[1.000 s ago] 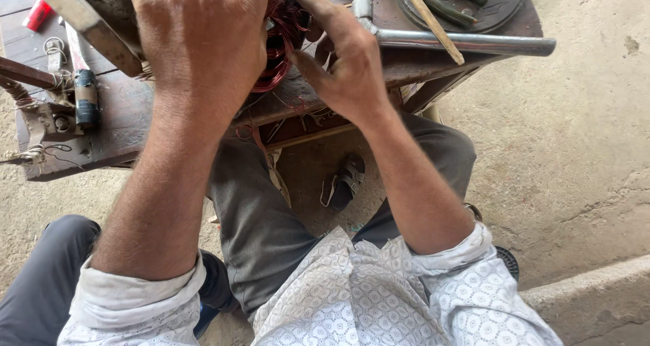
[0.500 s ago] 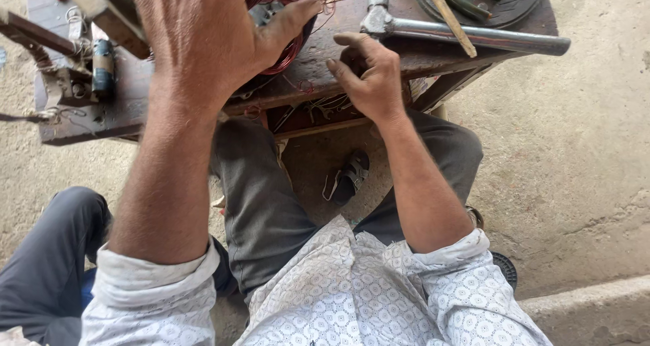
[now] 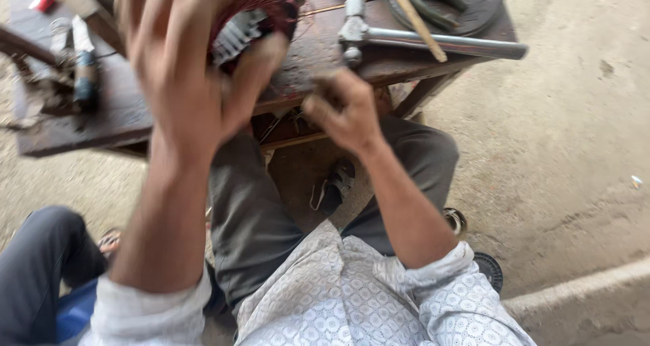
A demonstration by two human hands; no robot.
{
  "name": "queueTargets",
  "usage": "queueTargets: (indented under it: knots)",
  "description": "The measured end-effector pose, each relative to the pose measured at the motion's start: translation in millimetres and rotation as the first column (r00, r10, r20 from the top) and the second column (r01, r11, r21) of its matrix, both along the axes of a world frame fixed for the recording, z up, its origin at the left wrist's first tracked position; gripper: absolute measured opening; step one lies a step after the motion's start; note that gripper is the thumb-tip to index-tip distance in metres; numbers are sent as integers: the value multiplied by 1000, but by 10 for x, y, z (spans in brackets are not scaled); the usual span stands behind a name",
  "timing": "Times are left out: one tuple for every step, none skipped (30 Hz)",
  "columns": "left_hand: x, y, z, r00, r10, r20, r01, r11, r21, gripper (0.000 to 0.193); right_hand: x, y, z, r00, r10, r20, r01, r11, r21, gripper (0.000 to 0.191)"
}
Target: The person uses a hammer and a wooden stick to tap and adjust copper windings inside a motor stator. They repeatedly insert the stick into the stator slots and strike it with the hammer to compact the coils, while occasionally adjusting the wire by hand.
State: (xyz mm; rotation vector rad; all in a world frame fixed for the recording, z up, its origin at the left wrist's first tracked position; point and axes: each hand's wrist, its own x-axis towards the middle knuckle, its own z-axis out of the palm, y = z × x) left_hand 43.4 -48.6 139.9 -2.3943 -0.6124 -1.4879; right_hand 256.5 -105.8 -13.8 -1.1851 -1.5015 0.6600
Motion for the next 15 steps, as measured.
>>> queueTargets:
  knots:
    - [9,-199,-81,999,14,48,-19,994,107,44,22,-187,53,997,72,23,-73,996,45,60]
    - [10,-400,-193,994,-74,86,74,997,8,40,27,-411,92,989,139,50,-142,987,78,65]
    - [4,-588,-327,978,-161,130,174,980,-92,36,-1,-564,113,977,211,42,-214,972,92,70]
    - [16,-753,-490,969,-176,171,212,953,-216,35,-26,-690,123,960,278,38,-281,954,108,75]
    - [71,-861,-681,958,-191,212,255,909,-331,34,-38,-809,119,954,287,80,-295,950,105,77]
    - [131,-932,-876,958,-159,237,248,874,-418,32,-82,-922,98,947,300,116,-312,945,99,80]
    - [192,-1005,-1066,961,-119,250,234,831,-504,30,-146,-992,56,943,265,202,-281,958,55,81]
    - [246,-1071,-1237,957,-84,279,236,784,-574,28,-216,-1034,0,928,238,285,-254,967,19,83]
    - [292,-1123,-1390,953,-48,300,237,733,-637,27,-295,-1073,-68,932,219,288,-231,973,7,84]
    - [327,-1165,-1519,950,-8,313,236,673,-701,26,-385,-1112,-138,936,202,288,-209,978,-7,86]
    - [363,-1194,-1645,927,-4,375,302,602,-739,28,-448,-1149,-221,940,190,283,-191,981,-24,87]
    - [393,-1237,-1753,901,11,434,363,530,-767,30,-492,-1197,-297,943,176,283,-163,984,-67,86]
    - [407,-1249,-1847,871,36,490,421,460,-782,32,-531,-1217,-378,944,166,286,-141,984,-105,85]
    - [402,-1247,-1925,874,32,485,418,460,-784,34,-564,-1225,-451,945,158,288,-121,983,-141,85]
    - [386,-1252,-1990,877,30,479,414,458,-787,35,-600,-1224,-515,930,179,321,-121,974,-192,85]
